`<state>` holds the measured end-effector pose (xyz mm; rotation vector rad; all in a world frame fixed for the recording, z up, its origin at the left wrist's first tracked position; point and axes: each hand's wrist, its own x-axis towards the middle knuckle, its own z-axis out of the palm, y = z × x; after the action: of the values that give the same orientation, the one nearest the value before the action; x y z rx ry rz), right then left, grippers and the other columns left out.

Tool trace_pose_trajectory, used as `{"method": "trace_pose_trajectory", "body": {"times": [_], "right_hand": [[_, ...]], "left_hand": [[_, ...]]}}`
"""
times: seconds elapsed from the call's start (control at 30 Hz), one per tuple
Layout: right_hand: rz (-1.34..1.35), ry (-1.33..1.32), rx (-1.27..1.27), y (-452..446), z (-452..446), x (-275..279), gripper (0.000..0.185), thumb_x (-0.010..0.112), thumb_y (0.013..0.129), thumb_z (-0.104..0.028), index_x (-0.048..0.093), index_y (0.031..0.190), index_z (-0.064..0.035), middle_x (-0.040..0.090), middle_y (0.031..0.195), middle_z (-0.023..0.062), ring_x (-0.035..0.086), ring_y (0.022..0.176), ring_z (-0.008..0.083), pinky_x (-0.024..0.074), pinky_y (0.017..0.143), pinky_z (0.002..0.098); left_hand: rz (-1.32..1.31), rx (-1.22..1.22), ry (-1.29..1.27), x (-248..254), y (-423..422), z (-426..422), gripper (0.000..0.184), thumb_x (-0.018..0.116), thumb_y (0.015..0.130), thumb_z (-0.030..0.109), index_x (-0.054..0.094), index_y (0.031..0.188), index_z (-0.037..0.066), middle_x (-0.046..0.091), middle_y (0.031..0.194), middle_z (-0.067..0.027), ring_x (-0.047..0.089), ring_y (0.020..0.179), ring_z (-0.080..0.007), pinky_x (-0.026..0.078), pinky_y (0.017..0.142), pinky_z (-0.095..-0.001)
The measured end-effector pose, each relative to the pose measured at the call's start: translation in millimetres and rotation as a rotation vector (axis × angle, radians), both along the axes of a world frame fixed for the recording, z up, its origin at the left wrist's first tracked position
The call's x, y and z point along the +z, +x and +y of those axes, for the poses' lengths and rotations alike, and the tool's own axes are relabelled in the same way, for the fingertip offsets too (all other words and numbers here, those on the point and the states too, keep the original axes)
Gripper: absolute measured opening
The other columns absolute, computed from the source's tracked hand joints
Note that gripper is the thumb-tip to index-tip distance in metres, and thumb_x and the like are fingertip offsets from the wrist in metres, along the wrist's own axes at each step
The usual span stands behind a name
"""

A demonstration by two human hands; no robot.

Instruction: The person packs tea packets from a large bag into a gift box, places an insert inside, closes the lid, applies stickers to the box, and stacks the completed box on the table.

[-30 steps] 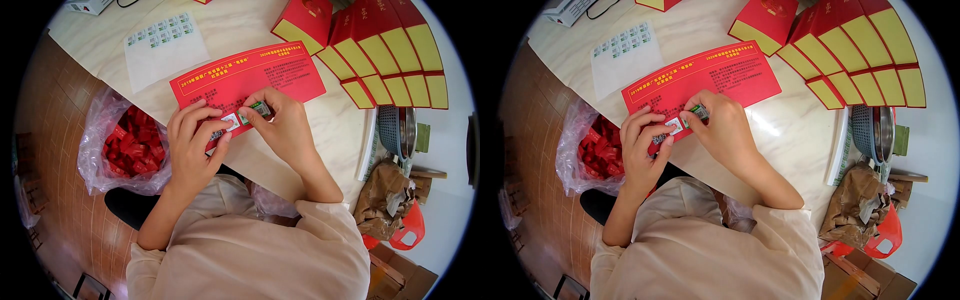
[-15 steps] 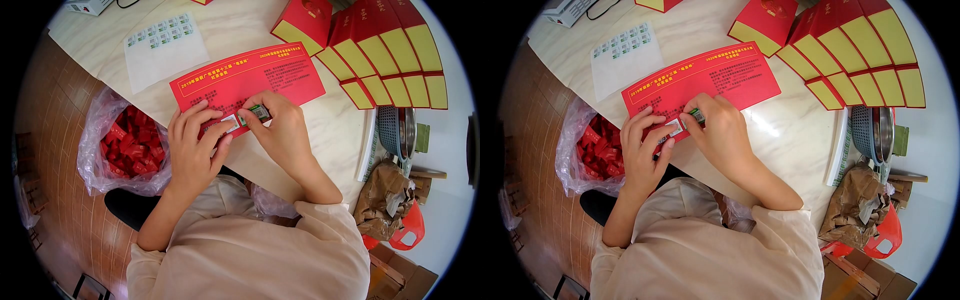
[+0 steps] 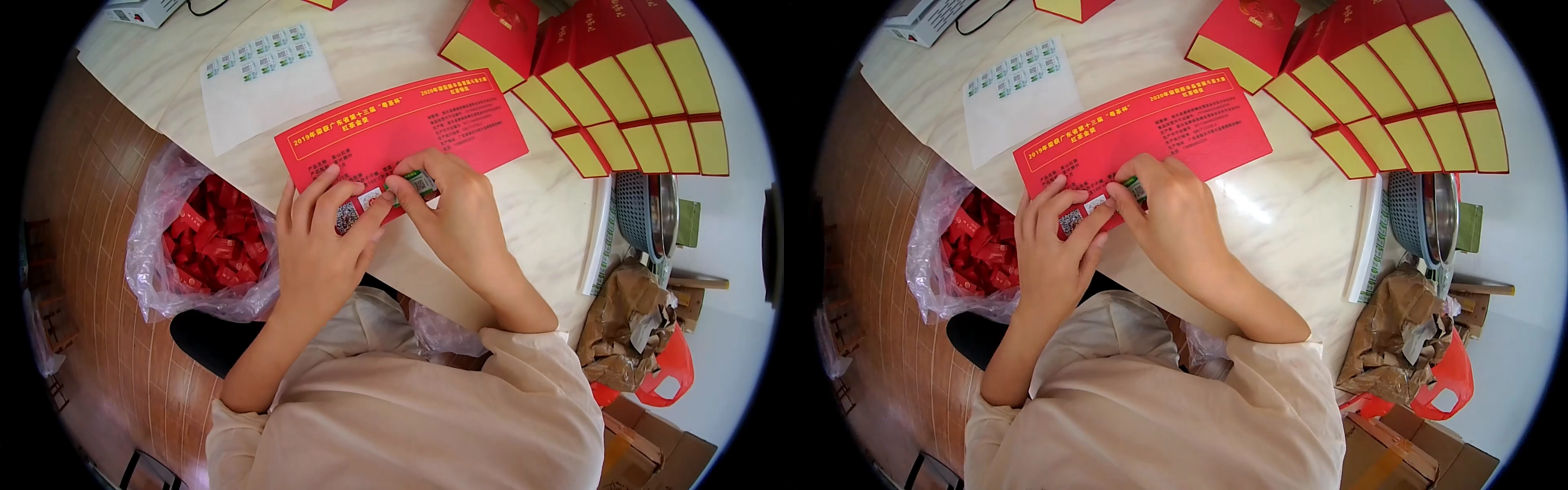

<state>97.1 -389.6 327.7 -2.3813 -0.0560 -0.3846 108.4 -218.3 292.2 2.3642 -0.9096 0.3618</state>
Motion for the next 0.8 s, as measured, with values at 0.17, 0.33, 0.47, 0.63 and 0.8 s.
{"method": "trace_pose_trajectory", "body": {"times": [0.17, 0.33, 0.47, 0.63, 0.8], "right_hand": [[0.150, -0.118, -0.252, 3, -13, 29, 0.021, 0.057, 0.091, -0.020, 0.057, 0.097, 0.0001, 0.063, 0.068, 0.0141, 0.059, 0.055, 0.0269, 0.0475, 0.054, 0.0344], [0.116, 0.759, -0.111, 4, -58, 47, 0.025, 0.044, 0.097, -0.024, 0.051, 0.082, -0.0049, 0.051, 0.060, 0.0047, 0.046, 0.049, 0.0167, 0.0381, 0.048, 0.0299], [0.159, 1.874, 0.307, 8, -63, 46, 0.033, 0.036, 0.098, -0.026, 0.036, 0.068, -0.0127, 0.036, 0.060, 0.0003, 0.033, 0.050, 0.0120, 0.0286, 0.049, 0.0268], [0.041, 1.975, 0.395, 7, -67, 40, 0.034, 0.035, 0.098, -0.024, 0.035, 0.066, -0.0124, 0.038, 0.061, 0.0011, 0.035, 0.052, 0.0133, 0.0310, 0.052, 0.0278], [-0.012, 1.918, 0.325, 4, -60, 45, 0.033, 0.034, 0.098, -0.023, 0.035, 0.068, -0.0101, 0.041, 0.062, 0.0037, 0.038, 0.056, 0.0164, 0.0353, 0.057, 0.0286]], "left_hand": [[-0.011, -0.006, 0.086, 7, -3, 0, 0.043, 0.072, 0.072, 0.021, 0.062, 0.113, 0.020, 0.049, 0.116, -0.0045, 0.044, 0.121, -0.0268, 0.028, 0.102, -0.0585], [0.016, -0.089, 0.173, 13, -8, -4, 0.057, 0.070, 0.073, 0.028, 0.053, 0.126, 0.012, 0.044, 0.137, -0.0078, 0.037, 0.131, -0.0245, 0.019, 0.107, -0.0603], [-0.045, -0.201, 0.367, 17, -11, -22, 0.074, 0.061, 0.078, 0.045, 0.039, 0.138, 0.007, 0.035, 0.145, -0.0089, 0.029, 0.137, -0.0204, 0.020, 0.108, -0.0588], [-0.057, -0.201, 0.431, 17, -8, -41, 0.080, 0.064, 0.077, 0.044, 0.036, 0.140, 0.004, 0.032, 0.147, -0.0108, 0.027, 0.138, -0.0213, 0.021, 0.113, -0.0441], [-0.065, -0.195, 0.468, 16, -5, -55, 0.082, 0.065, 0.077, 0.042, 0.032, 0.142, 0.004, 0.029, 0.149, -0.0121, 0.026, 0.139, -0.0228, 0.019, 0.114, -0.0380]]}}
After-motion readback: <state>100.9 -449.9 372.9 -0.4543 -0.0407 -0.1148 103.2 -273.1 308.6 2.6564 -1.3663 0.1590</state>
